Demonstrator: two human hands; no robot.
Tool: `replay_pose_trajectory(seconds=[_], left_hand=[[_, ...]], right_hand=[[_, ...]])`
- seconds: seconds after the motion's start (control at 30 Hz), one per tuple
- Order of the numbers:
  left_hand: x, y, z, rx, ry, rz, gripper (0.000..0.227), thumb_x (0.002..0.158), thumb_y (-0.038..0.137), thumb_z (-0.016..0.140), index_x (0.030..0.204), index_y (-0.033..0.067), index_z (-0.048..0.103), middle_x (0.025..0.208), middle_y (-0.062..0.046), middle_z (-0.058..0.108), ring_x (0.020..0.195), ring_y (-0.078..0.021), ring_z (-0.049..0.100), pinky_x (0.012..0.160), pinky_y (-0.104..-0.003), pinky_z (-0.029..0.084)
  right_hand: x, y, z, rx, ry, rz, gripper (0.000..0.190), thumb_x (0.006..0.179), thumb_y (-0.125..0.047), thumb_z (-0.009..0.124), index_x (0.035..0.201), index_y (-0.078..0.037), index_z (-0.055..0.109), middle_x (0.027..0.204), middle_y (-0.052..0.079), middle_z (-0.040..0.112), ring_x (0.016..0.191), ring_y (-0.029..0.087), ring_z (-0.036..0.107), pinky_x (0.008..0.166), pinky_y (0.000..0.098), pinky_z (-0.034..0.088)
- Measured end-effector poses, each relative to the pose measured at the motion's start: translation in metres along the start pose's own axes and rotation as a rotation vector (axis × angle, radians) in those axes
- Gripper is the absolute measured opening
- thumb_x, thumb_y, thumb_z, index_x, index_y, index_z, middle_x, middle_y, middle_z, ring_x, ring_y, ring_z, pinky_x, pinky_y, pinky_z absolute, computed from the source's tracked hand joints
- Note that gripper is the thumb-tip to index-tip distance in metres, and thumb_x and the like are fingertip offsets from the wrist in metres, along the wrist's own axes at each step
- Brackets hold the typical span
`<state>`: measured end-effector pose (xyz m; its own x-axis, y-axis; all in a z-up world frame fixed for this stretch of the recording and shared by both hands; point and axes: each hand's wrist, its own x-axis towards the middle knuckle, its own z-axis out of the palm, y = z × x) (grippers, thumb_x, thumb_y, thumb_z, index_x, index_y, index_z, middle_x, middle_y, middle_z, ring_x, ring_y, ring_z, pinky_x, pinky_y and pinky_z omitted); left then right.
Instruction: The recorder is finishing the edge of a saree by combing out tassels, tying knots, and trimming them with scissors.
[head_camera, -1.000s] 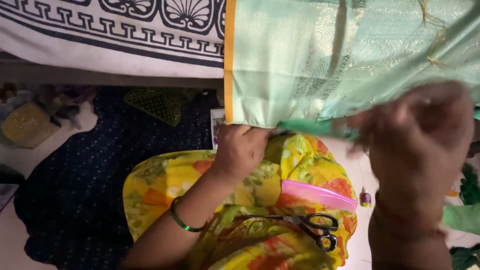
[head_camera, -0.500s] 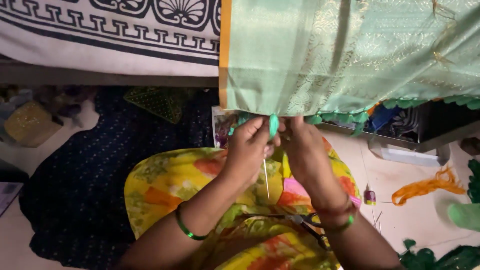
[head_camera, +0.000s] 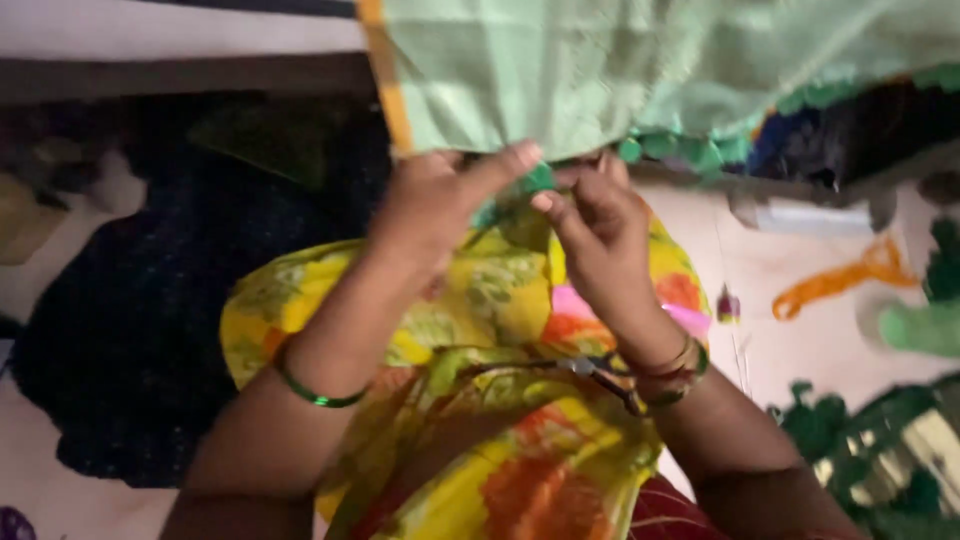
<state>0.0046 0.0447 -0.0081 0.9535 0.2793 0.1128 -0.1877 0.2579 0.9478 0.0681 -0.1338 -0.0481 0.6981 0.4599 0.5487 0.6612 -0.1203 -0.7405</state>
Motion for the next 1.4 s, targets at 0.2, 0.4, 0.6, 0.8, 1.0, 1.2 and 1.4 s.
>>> replay_pose_trajectory(seconds=[0.2,0.4,0.6,0.8,1.0,1.2,1.4], left_hand=[[-0.005,0.026,-0.017,0.358,-0.005,0.009,0.042,0.089,0.018,0.081,0.124,-0.0003,0.066,0.119,-0.009,0.075,0.108,-0.0172,0.071,0.098,-0.03,0.057],[0.001,0.03,-0.014,0.179,-0.088,-0.019,0.02,0.096,0.005,0.065,0.114,-0.0039,0.065,0.107,-0.017,0.075,0.101,-0.0245,0.077,0.096,-0.036,0.062],[0.006,0.029,-0.026,0.105,-0.15,0.082,0.016,0.103,0.003,0.066,0.118,-0.0029,0.063,0.109,-0.014,0.069,0.101,-0.0293,0.073,0.093,-0.043,0.06],[0.026,0.052,-0.031,0.071,-0.174,-0.329,0.02,0.093,0.011,0.064,0.105,-0.0032,0.069,0.097,-0.011,0.075,0.09,-0.022,0.075,0.088,-0.037,0.06],[0.043,0.038,-0.048,0.097,-0.096,-0.232,0.021,0.091,0.011,0.072,0.109,0.0013,0.07,0.104,-0.01,0.075,0.094,-0.0206,0.074,0.086,-0.04,0.06],[0.046,0.04,-0.044,0.054,-0.24,-0.278,0.026,0.089,0.011,0.069,0.106,-0.0085,0.074,0.102,-0.018,0.078,0.092,-0.025,0.078,0.088,-0.038,0.062],[0.046,0.037,-0.038,0.012,-0.143,-0.36,0.03,0.089,0.015,0.067,0.108,-0.008,0.074,0.099,-0.018,0.081,0.086,-0.0278,0.079,0.079,-0.038,0.063]], right_hand=[[-0.064,0.11,-0.083,-0.174,-0.379,0.309,0.024,0.091,-0.012,0.07,0.115,-0.008,0.069,0.119,0.01,0.069,0.111,0.029,0.064,0.093,0.0409,0.054],[-0.123,0.112,-0.091,-0.554,-0.439,0.101,0.038,0.076,-0.011,0.079,0.112,-0.005,0.069,0.103,0.015,0.062,0.097,0.042,0.061,0.083,0.0468,0.051],[-0.07,0.038,-0.086,-0.586,-0.397,-0.112,0.017,0.093,-0.007,0.072,0.107,-0.006,0.064,0.11,0.013,0.063,0.096,0.033,0.064,0.08,0.0414,0.051],[0.052,-0.09,-0.089,-1.075,-0.122,-1.072,0.036,0.108,-0.02,0.069,0.144,-0.019,0.062,0.118,0.002,0.06,0.107,0.017,0.061,0.086,0.0354,0.042],[0.07,-0.069,-0.067,-1.166,-0.28,-1.146,0.045,0.111,-0.041,0.064,0.15,-0.018,0.065,0.111,0.004,0.063,0.089,0.015,0.053,0.078,0.0359,0.036],[0.07,-0.078,-0.076,-1.3,-0.105,-1.145,0.041,0.108,-0.042,0.066,0.142,-0.02,0.062,0.1,-0.001,0.064,0.091,0.014,0.061,0.082,0.0417,0.042],[0.076,-0.066,-0.074,-1.069,-0.229,-1.43,0.05,0.096,-0.035,0.07,0.143,-0.027,0.056,0.097,-0.001,0.07,0.087,0.012,0.062,0.081,0.0378,0.036]])
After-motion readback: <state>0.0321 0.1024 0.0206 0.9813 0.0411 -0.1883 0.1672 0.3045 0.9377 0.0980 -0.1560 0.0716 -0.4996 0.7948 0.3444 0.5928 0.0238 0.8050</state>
